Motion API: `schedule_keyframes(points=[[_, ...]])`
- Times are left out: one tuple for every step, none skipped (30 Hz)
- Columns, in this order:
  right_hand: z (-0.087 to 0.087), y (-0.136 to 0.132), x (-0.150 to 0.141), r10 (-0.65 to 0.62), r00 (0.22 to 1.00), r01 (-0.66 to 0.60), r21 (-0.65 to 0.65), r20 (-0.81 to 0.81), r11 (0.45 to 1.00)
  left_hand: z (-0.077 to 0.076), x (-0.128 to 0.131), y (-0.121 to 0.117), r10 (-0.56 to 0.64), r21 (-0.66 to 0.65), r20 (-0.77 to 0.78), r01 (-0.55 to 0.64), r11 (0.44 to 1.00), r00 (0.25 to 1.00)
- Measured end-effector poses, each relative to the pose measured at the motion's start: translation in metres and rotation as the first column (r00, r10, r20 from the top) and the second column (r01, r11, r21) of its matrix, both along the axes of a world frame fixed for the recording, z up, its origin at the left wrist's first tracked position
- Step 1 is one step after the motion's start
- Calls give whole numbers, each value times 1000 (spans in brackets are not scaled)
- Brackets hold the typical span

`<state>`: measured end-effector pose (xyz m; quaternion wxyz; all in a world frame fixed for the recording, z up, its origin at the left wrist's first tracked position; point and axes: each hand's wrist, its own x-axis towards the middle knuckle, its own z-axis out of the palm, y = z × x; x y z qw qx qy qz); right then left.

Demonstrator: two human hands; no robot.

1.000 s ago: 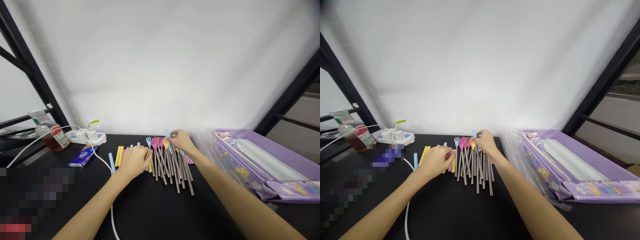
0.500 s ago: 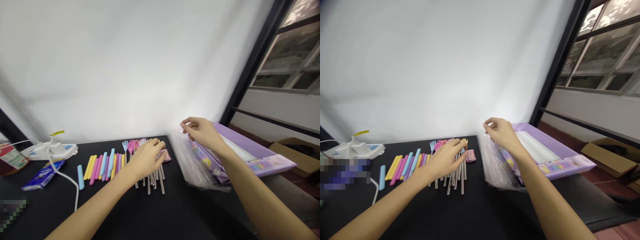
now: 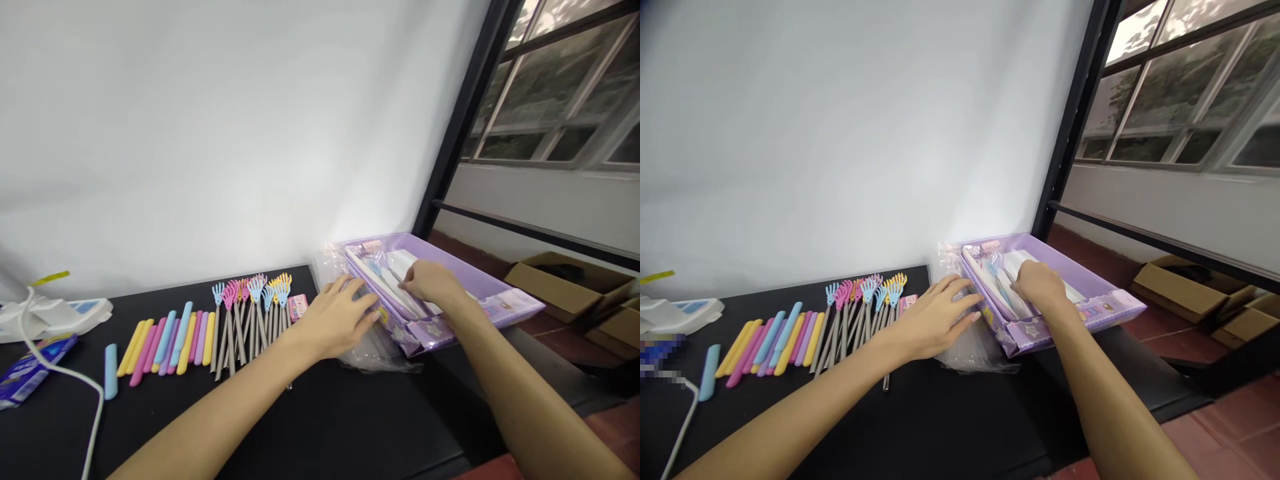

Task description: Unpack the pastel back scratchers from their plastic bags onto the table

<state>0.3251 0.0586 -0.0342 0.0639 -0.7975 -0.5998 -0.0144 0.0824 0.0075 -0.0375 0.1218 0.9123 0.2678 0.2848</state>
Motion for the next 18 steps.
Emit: schedule_keyframes(points=[[8, -3, -3, 28, 999, -27, 42, -30, 999, 1, -1, -1, 2, -27, 50, 0, 1000, 999], [18, -8, -8, 67, 995, -59, 101, -74, 993, 2, -3, -1, 12, -73, 117, -4, 997, 993], [29, -13, -16, 139, 981, -112, 184, -138, 976, 4, -6, -2, 42, -147, 199, -12, 989, 979], [41, -18, -26, 213, 956, -154, 277, -200, 948, 7, -9, -2, 93, -258, 290, -16, 966, 952], [52, -24, -38, 294, 918, -193, 347, -267, 918, 9, -13, -3, 170, -403, 381, -2, 915, 909], [62, -29, -53, 395, 859, -252, 401, -325, 880, 12, -17, -4, 267, -565, 459, 46, 824, 848], [71, -34, -70, 492, 788, -311, 449, -370, 837, 16, -22, -5, 368, -706, 510, 134, 696, 777], [78, -39, -87, 579, 705, -377, 475, -410, 795, 19, -28, -7, 452, -792, 541, 248, 558, 709], [82, -42, -105, 650, 614, -445, 484, -447, 753, 23, -35, -9, 510, -821, 562, 359, 445, 651], [85, -45, -122, 702, 523, -502, 492, -483, 712, 27, -43, -12, 545, -812, 584, 447, 376, 601], [85, -47, -137, 736, 429, -554, 491, -524, 672, 30, -53, -15, 567, -787, 610, 507, 351, 554], [84, -48, -151, 751, 341, -596, 488, -565, 638, 34, -64, -18, 581, -757, 638, 546, 358, 504], [81, -48, -163, 753, 269, -623, 487, -601, 612, 36, -75, -21, 602, -731, 660, 568, 377, 450], [77, -49, -173, 746, 214, -639, 487, -631, 596, 38, -88, -24, 631, -714, 668, 579, 393, 395], [72, -49, -181, 736, 179, -645, 487, -653, 589, 38, -101, -25, 666, -707, 662, 579, 405, 343], [66, -48, -188, 729, 168, -651, 481, -664, 588, 38, -113, -27, 698, -707, 651, 574, 413, 298], [60, -48, -193, 725, 176, -656, 469, -666, 591, 36, -125, -27, 726, -711, 636, 566, 418, 263], [53, -48, -197, 723, 201, -666, 450, -661, 596, 33, -135, -27, 745, -713, 624, 561, 420, 236]])
